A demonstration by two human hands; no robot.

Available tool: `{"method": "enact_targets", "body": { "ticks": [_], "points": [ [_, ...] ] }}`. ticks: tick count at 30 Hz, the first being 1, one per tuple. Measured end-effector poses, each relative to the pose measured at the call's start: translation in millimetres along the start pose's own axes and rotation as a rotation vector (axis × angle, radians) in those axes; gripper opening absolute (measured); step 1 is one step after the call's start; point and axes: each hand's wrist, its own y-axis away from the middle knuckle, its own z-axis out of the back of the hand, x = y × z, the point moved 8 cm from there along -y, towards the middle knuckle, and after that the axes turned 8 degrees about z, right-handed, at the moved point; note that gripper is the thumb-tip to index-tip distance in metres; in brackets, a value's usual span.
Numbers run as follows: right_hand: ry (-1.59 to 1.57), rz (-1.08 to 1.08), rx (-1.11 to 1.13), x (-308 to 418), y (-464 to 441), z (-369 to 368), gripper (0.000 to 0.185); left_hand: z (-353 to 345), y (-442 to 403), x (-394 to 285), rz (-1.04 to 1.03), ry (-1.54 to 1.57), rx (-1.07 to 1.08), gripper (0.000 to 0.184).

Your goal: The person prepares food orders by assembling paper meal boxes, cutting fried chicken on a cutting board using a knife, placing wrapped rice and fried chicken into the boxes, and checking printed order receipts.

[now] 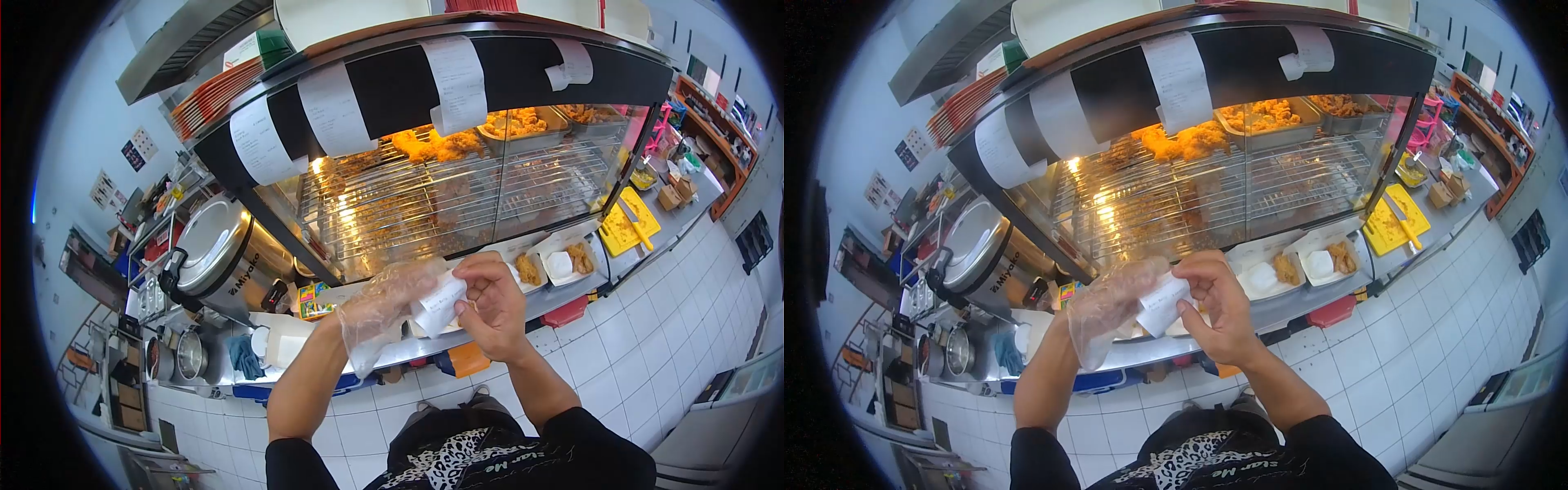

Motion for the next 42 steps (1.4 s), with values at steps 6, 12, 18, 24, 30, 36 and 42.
{"method": "enact_targets", "body": {
  "ticks": [6, 12, 18, 24, 30, 36, 42],
  "points": [
    [0.048, -0.064, 0.006, 7, -9, 6, 0.051, -7, 8, -46, 0.001, -0.578, -0.076, 0.043],
    [0.0, -0.212, -0.058, 2, -19, 16, 0.052, -8, 10, -103, -0.252, -0.668, -0.187, 0.045],
    [0.176, -0.21, 0.058, -15, -34, 25, 0.036, -44, 36, -164, -0.575, -1.041, -0.421, 0.05],
    [0.178, -0.13, 0.01, -37, -70, 30, 0.036, -75, 33, -197, -0.75, -1.397, -0.588, 0.04],
    [0.159, -0.194, 0.054, -96, -84, 36, 0.033, -111, 31, -177, -0.978, -1.895, -0.684, 0.035],
    [0.761, 0.047, 0.161, -75, -67, 41, 0.032, -97, 0, -103, -0.791, -1.966, -0.394, 0.038],
    [0.312, -0.14, 0.211, -100, -26, 36, 0.042, -68, 16, -151, -0.938, -1.921, -0.524, 0.039]
  ]
}}
